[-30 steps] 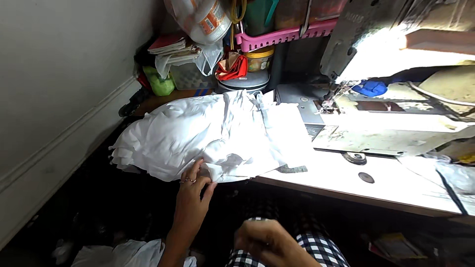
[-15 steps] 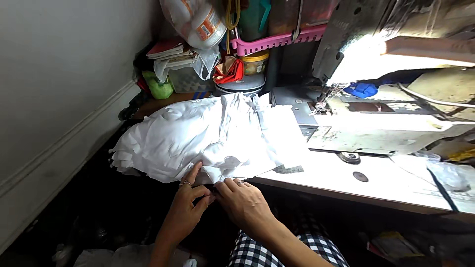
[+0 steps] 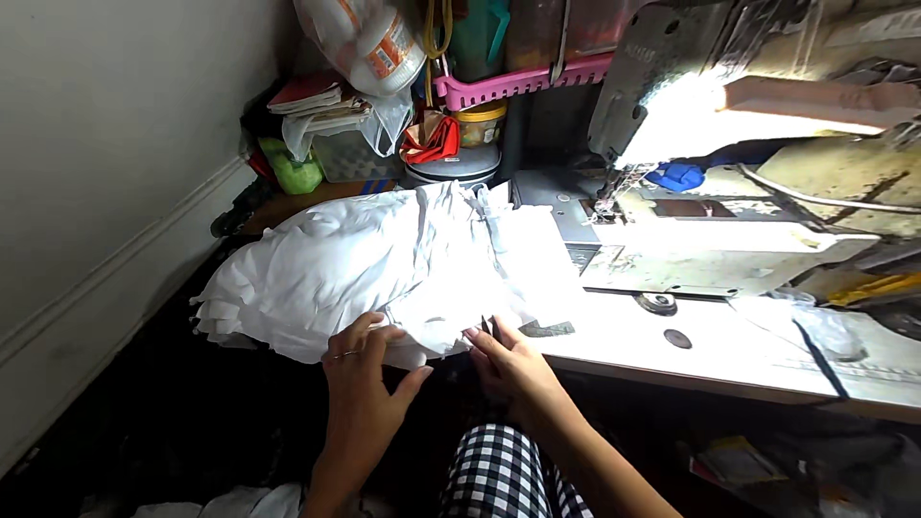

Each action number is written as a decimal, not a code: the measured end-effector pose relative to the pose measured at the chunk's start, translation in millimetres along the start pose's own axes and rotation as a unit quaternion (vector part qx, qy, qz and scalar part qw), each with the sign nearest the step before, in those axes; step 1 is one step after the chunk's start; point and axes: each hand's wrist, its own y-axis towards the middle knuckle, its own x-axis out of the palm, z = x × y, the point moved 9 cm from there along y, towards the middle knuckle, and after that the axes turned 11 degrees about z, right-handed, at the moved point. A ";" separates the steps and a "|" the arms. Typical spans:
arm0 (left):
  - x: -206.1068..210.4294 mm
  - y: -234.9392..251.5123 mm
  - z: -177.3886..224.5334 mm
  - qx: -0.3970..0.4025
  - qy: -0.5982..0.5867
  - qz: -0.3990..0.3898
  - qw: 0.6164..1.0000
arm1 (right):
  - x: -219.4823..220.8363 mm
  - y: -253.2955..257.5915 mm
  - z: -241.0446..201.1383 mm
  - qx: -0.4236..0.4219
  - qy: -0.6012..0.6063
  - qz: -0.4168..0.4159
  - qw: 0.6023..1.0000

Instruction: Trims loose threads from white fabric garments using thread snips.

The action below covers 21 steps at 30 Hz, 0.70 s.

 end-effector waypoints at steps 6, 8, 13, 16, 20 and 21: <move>36.1 28.0 10.6 0.021 0.004 -0.071 0.997 | 19.5 11.1 -33.7 -0.058 -0.108 -0.066 0.990; 30.1 53.1 -7.2 -0.066 -0.072 -0.103 0.990 | 15.0 14.6 -43.0 -0.086 -0.134 -0.074 0.984; 2.5 95.5 -93.9 -0.322 -0.276 0.051 0.904 | -15.3 24.1 -30.8 -0.027 -0.106 -0.035 0.993; 14.9 86.8 -133.4 -0.367 -0.214 0.066 0.903 | -19.5 24.4 -27.0 0.005 -0.079 -0.013 0.997; 12.3 78.9 -118.7 -0.303 -0.147 0.073 0.939 | -3.4 30.1 -31.2 -0.004 -0.134 -0.046 0.990; 5.5 76.5 -110.9 -0.267 -0.121 0.086 0.952 | 3.9 32.0 -31.3 -0.009 -0.159 -0.057 0.986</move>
